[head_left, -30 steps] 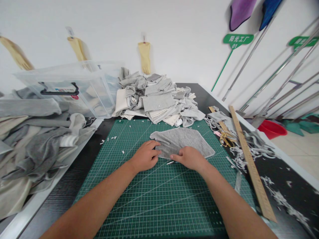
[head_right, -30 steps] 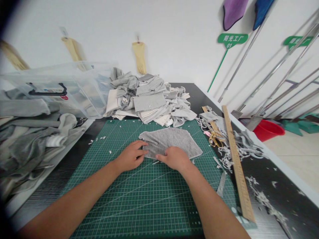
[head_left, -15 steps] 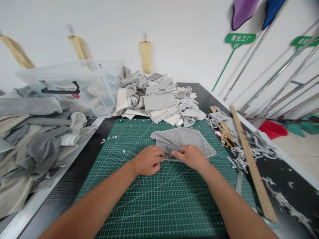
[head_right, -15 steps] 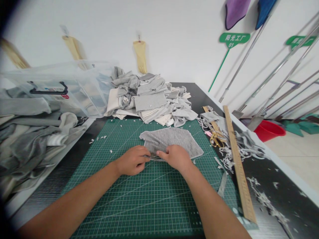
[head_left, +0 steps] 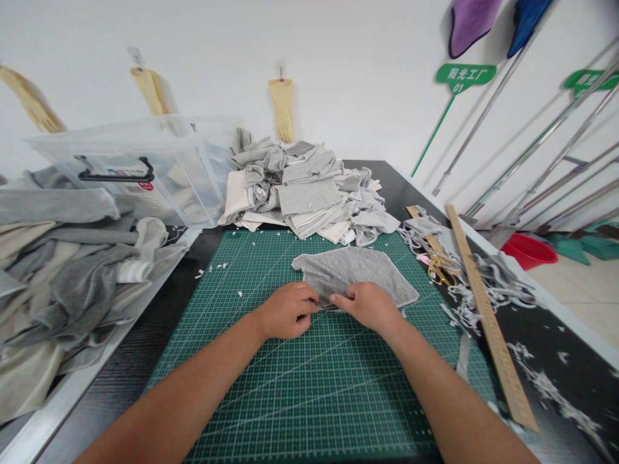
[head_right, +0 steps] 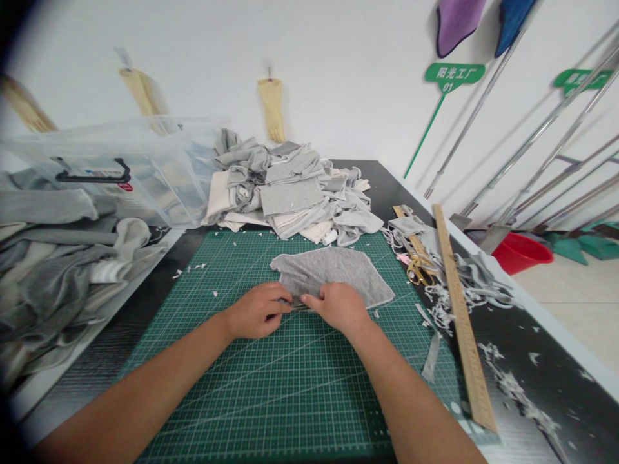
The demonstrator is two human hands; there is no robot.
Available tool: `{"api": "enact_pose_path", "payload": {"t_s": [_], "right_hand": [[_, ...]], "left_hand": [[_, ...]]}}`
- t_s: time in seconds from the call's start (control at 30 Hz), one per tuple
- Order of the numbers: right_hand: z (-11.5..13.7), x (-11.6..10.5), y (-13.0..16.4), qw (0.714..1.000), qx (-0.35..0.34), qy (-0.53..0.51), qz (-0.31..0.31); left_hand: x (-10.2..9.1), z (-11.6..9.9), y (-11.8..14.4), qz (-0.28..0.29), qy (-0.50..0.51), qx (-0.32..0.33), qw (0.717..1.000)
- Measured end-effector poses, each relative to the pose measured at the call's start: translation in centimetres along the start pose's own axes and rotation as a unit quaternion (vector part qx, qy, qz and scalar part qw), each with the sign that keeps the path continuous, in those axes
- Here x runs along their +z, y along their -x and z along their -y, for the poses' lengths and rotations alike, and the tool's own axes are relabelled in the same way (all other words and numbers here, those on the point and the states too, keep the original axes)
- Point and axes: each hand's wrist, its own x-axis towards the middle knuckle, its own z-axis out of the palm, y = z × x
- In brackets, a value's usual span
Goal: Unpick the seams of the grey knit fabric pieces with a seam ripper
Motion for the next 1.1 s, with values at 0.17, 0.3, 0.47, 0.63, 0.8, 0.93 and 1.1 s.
{"api": "enact_pose_path", "payload": {"t_s": [0.17,0.3,0.47,0.63,0.8,0.93,1.1], "right_hand": [[0.07,0.24,-0.04,1.000,-0.006,0.007,-0.001],[-0.13,0.44,-0.11,1.000,-0.012,0.004,-0.004],[-0.21,0.29,-0.11,1.000,-0.012,0.007,-0.012],[-0.09,0.16,-0.12,1.000,-0.001,0.013,-0.008],[-0.16,0.27,-0.19,1.000,-0.004,0.009,-0.003],[-0.25,0.40,-0.23,1.000,-0.008,0.010,-0.007],[-0.35,0.52,-0.26,1.000,-0.011,0.005,-0.009]], "left_hand": [[0.04,0.08,0.10,0.000,0.004,-0.003,1.000],[0.03,0.10,0.12,0.002,0.002,-0.005,1.000],[-0.05,-0.02,-0.05,0.002,0.003,0.000,1.000],[-0.01,0.00,-0.06,-0.002,0.002,0.000,1.000],[0.01,0.03,0.00,0.000,0.005,-0.007,1.000],[-0.07,0.01,-0.02,0.006,0.012,-0.007,1.000],[-0.11,0.00,0.01,0.000,0.017,-0.006,1.000]]}}
